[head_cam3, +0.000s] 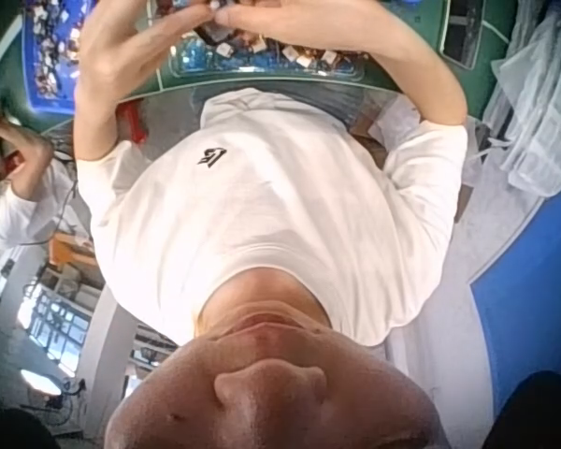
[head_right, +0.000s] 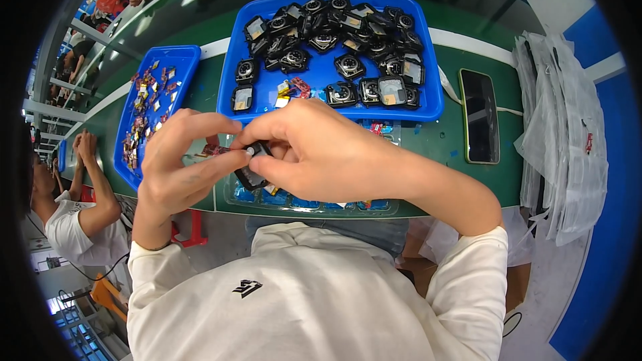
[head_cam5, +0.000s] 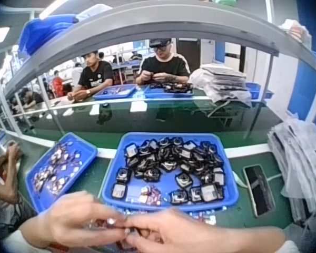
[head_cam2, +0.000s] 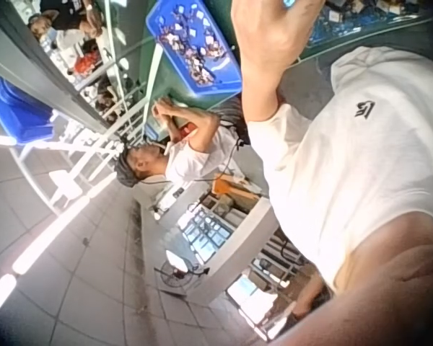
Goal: Assemble small electronic components by connecting battery modules and casings.
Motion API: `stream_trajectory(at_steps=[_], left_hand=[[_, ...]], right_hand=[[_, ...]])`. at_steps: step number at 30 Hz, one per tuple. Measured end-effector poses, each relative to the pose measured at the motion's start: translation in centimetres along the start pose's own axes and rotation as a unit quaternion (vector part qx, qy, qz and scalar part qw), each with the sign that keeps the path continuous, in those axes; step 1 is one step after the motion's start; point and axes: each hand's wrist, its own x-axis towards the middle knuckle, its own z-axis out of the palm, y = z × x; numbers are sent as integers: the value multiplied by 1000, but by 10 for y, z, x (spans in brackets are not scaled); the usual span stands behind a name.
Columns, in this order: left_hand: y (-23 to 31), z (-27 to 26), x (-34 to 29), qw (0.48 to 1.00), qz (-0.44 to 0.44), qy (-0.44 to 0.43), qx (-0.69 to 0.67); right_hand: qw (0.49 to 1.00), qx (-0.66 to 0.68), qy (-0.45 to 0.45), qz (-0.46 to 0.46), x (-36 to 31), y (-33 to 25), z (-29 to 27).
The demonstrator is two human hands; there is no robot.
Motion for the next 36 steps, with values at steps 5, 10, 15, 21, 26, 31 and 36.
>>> stream_trajectory(at_steps=[5,10,15,21,26,31,36], left_hand=[[7,-5,3,997,-55,-54,17],[13,-7,4,993,-87,-74,2],[17,0,0,993,-118,-16,-15],[22,11,-11,993,-105,51,4],[23,17,-14,988,-135,79,20],[27,21,-16,984,-141,109,22],[26,28,-19,966,-174,192,-3]], right_hand=[[997,15,34,-62,6,19,2],[997,25,38,-68,11,26,1],[990,42,73,-113,14,28,0],[979,-32,140,-142,16,27,0],[978,39,158,-130,18,24,1],[967,42,180,-174,18,26,3],[961,-24,207,-185,17,27,3]])
